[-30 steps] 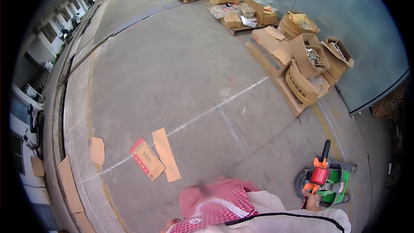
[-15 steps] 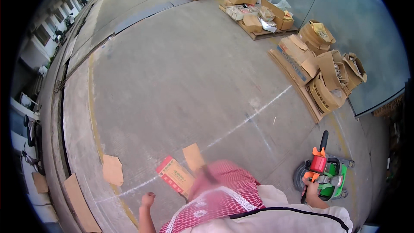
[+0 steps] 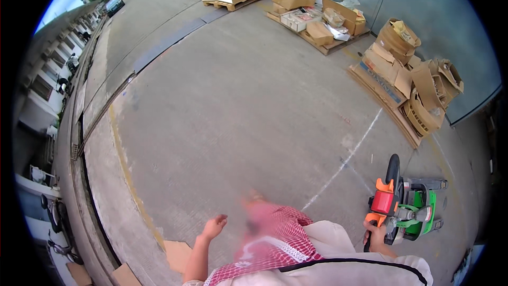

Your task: The person operates an electric pallet jack, maneuvers it toward a pallet loaded with boxes, inserts the forks underneath, and transports the loaded pallet into a warehouse.

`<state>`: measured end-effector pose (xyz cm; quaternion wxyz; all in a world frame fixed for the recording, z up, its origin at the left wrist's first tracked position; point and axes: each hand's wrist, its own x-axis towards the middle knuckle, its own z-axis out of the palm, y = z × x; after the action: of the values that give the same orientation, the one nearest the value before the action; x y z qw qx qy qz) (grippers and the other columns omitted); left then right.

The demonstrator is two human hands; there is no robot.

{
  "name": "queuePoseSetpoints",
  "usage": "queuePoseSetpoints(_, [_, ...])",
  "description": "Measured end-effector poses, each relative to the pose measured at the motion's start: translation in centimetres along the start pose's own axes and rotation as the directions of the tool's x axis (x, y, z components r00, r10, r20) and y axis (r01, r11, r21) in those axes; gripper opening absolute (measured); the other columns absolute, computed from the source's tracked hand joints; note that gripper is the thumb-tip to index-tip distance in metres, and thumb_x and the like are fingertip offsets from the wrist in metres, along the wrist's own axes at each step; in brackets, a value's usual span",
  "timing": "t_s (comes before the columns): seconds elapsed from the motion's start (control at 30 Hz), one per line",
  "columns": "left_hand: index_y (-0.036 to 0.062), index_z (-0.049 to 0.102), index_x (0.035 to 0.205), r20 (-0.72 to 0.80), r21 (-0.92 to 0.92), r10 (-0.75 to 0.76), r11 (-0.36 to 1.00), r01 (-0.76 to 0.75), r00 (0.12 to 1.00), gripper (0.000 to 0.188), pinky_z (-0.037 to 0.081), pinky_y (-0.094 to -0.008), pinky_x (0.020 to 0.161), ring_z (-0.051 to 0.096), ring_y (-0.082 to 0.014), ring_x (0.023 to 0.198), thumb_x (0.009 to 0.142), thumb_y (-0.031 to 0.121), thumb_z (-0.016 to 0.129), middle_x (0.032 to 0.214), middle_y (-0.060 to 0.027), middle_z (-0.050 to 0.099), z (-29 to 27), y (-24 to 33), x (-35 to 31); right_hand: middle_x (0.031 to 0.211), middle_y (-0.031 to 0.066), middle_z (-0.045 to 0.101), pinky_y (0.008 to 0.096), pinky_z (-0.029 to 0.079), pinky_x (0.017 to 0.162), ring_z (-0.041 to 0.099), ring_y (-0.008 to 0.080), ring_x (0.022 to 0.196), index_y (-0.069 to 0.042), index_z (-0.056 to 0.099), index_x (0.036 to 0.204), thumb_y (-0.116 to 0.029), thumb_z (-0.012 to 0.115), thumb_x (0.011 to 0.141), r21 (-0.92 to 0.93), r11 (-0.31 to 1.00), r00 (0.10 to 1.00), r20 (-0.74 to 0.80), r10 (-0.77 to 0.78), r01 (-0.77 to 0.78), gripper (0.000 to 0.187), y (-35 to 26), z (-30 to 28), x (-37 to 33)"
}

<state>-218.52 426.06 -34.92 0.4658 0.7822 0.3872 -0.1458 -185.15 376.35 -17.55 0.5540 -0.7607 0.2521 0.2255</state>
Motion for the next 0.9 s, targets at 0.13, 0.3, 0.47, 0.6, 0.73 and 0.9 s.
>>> queuePoseSetpoints(0.13, [0.0113,0.070,0.118,0.278,0.179,-0.136,0.980,0.088,0.951,0.038,0.052,-0.0399,0.093,0.068,-0.0331,0.106,0.089,0.034,0.063,0.115,-0.0146,0.071,-1.4,-9.2,0.2,0.050,0.0049,0.045,0.0358,0.034,0.029,0.043,0.0212,0.031,-0.005,0.049,0.086,-0.011,0.079,0.077,-0.008,1.000,0.999,-0.029,0.021,-0.021,0.032,-0.2,7.2,0.5])
queuePoseSetpoints(0.3, [0.0126,0.075,0.110,0.029,0.136,-0.434,0.894,0.427,0.900,0.032,0.052,-0.0401,0.091,0.068,-0.0326,0.104,0.086,0.031,0.064,0.109,-0.0148,0.073,-5.8,-20.9,-3.5,0.050,0.0040,0.044,0.0367,0.033,0.029,0.043,0.0213,0.031,-0.006,0.050,0.087,-0.012,0.079,0.076,-0.026,0.999,0.990,-0.136,0.029,-0.032,0.031,-1.4,12.6,-0.8])
queuePoseSetpoints(0.47, [0.0121,0.075,0.107,0.088,0.116,-0.484,0.873,0.474,0.871,0.030,0.052,-0.0396,0.088,0.069,-0.0315,0.102,0.085,0.029,0.065,0.104,-0.0147,0.074,-11.4,-26.7,1.6,0.051,0.0049,0.045,0.0371,0.032,0.029,0.042,0.0220,0.031,-0.005,0.048,0.082,-0.012,0.080,0.074,-0.023,0.998,0.969,-0.240,0.053,-0.060,0.034,-4.8,17.3,-1.2])
queuePoseSetpoints(0.6, [0.0119,0.076,0.106,0.146,0.063,-0.346,0.938,0.340,0.927,0.029,0.052,-0.0394,0.088,0.069,-0.0312,0.101,0.085,0.029,0.065,0.103,-0.0147,0.074,-16.9,-25.0,11.7,0.050,0.0047,0.046,0.0353,0.034,0.030,0.043,0.0207,0.032,-0.008,0.050,0.069,-0.017,0.079,0.075,-0.121,0.992,0.953,-0.293,-0.069,0.035,0.031,-6.7,19.8,-0.5])
queuePoseSetpoints(0.73, [0.0117,0.076,0.105,0.201,0.062,-0.163,0.986,0.153,0.966,0.029,0.053,-0.0391,0.087,0.070,-0.0309,0.100,0.084,0.028,0.065,0.101,-0.0147,0.074,-24.9,-23.2,21.4,0.049,0.0052,0.048,0.0363,0.034,0.030,0.045,0.0204,0.031,-0.006,0.048,0.064,-0.015,0.083,0.072,-0.105,0.987,0.931,-0.333,-0.147,0.118,0.037,-6.3,22.7,1.1])
queuePoseSetpoints(0.9, [0.0114,0.076,0.103,0.078,0.206,-0.132,0.972,0.113,0.988,0.027,0.053,-0.0390,0.086,0.071,-0.0286,0.098,0.084,0.027,0.066,0.099,-0.0136,0.075,-38.2,-22.4,32.3,0.051,0.0045,0.049,0.0355,0.035,0.032,0.047,0.0189,0.034,-0.005,0.052,0.072,-0.018,0.086,0.071,-0.114,0.991,0.932,-0.347,-0.101,0.064,0.036,-6.8,26.6,-1.8])
